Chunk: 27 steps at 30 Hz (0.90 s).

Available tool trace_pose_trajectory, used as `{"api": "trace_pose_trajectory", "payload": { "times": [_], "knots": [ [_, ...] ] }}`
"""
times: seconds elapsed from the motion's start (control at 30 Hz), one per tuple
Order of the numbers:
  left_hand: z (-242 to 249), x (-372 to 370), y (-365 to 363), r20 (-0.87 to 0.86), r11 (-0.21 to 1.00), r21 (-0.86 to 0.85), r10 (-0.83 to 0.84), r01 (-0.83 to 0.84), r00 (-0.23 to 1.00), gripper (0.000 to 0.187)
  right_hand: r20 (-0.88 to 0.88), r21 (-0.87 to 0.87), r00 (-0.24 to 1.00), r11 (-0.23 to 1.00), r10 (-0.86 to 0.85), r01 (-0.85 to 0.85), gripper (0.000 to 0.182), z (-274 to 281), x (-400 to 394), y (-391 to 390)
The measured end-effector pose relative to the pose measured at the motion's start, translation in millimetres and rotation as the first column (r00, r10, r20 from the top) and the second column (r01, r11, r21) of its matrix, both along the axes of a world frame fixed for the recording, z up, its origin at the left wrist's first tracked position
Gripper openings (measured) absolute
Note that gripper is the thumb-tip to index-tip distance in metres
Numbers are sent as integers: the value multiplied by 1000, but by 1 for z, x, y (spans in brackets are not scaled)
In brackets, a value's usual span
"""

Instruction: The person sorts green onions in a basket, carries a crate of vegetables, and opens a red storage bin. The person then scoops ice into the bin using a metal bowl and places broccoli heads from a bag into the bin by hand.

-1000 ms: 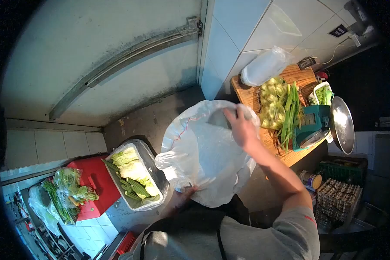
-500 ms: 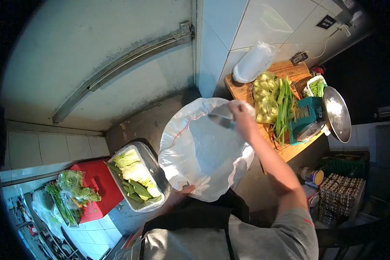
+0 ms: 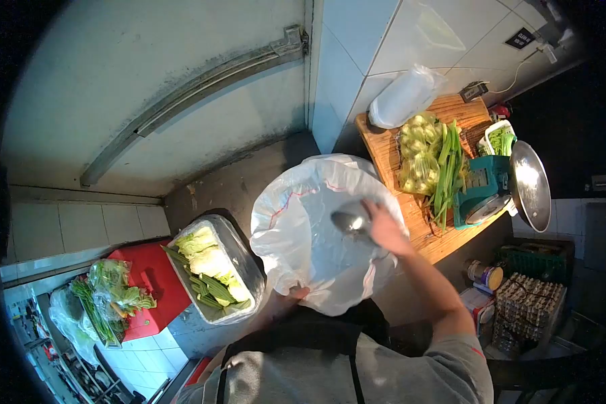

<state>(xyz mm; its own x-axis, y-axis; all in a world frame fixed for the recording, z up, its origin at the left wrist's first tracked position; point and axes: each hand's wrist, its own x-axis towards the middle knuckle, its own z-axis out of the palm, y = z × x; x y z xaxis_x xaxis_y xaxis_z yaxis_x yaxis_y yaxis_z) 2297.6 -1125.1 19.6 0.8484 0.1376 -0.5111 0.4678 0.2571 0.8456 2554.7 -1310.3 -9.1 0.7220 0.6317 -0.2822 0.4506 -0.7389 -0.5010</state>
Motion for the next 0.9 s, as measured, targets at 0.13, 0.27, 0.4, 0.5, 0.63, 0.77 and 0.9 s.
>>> {"api": "trace_pose_trajectory", "payload": {
  "times": [0.13,0.27,0.4,0.5,0.63,0.77,0.9],
  "knots": [
    [3,5,-5,-13,997,-44,57,-57,998,34,215,28,976,999,-38,33,46,68,32,40],
    [10,14,4,-67,991,127,-19,27,998,32,242,-394,966,919,85,18,51,-63,-50,83],
    [11,13,-1,-121,994,-19,106,-109,987,25,128,-165,989,985,71,-49,54,-64,-60,92],
    [-5,-3,3,-5,996,17,84,-84,996,24,-116,-102,987,989,-115,103,50,-66,-33,92],
    [-10,-29,-9,-56,985,9,172,-172,984,25,-62,-4,981,983,-186,186,35,-38,28,84],
    [3,-26,-7,-83,982,-49,176,-180,981,24,25,-234,996,969,80,-72,39,-79,35,120],
    [-7,-31,9,1,935,352,-46,42,999,18,233,-132,933,959,275,-250,47,-100,-3,150]
  ]
}}
